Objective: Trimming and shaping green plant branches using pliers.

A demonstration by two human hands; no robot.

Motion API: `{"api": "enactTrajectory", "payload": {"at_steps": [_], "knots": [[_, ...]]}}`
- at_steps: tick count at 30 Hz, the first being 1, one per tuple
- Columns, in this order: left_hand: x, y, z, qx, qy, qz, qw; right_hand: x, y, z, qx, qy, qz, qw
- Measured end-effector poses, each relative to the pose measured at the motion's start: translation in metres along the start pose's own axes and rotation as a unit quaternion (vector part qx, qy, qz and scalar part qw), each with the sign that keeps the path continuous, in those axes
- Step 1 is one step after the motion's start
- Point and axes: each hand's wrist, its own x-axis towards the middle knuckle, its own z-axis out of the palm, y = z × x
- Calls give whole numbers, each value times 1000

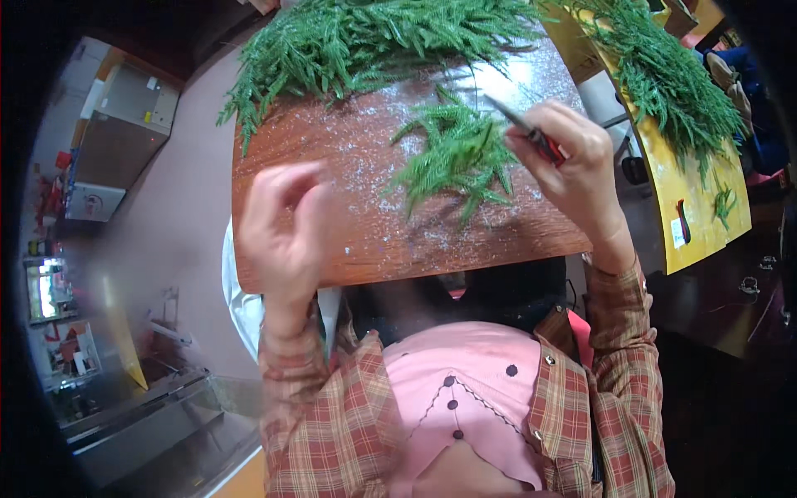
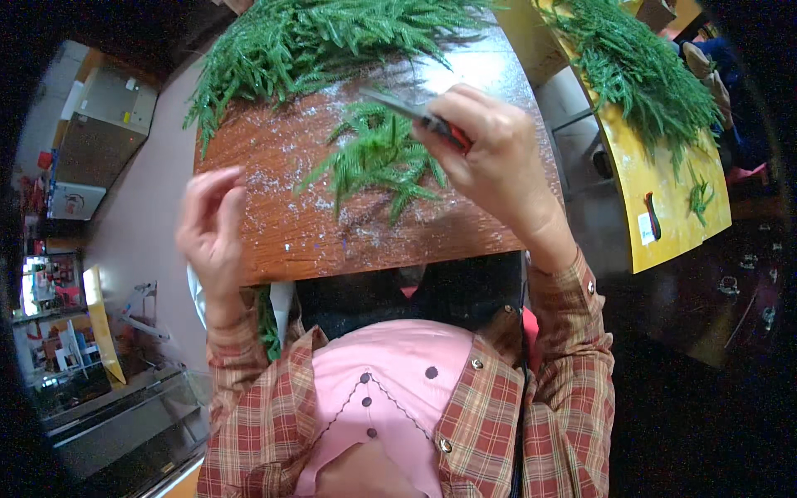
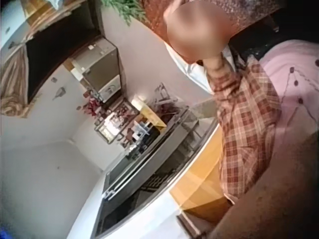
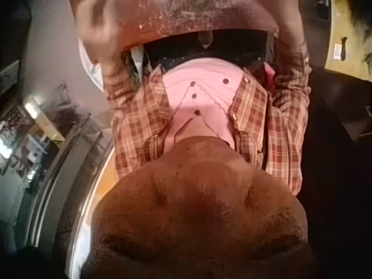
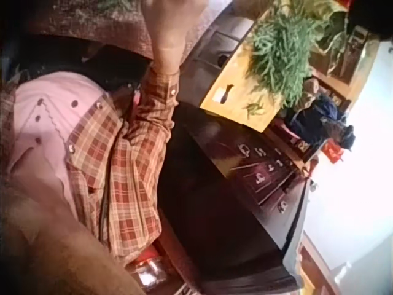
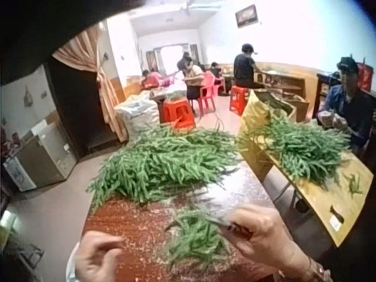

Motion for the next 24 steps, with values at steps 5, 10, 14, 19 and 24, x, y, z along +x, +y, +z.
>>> {"api": "enactTrajectory", "payload": {"at_steps": [5, 10, 14, 19, 24], "knots": [[22, 10, 58, 3, -164, 52, 985, -5, -11, -2, 9, 4, -18, 1000], [-2, 7, 69, -102, -228, -72, 966, -9, -9, 6, 34, 23, -42, 998], [-7, 6, 57, -193, -207, -164, 945, -10, -8, 8, 48, 48, 5, 998], [-4, 13, 39, -160, -100, -68, 980, -28, 10, -2, 107, 128, 139, 976], [-4, 12, 41, 23, -26, 90, 995, -41, -7, 3, 57, 56, 79, 994]]}}
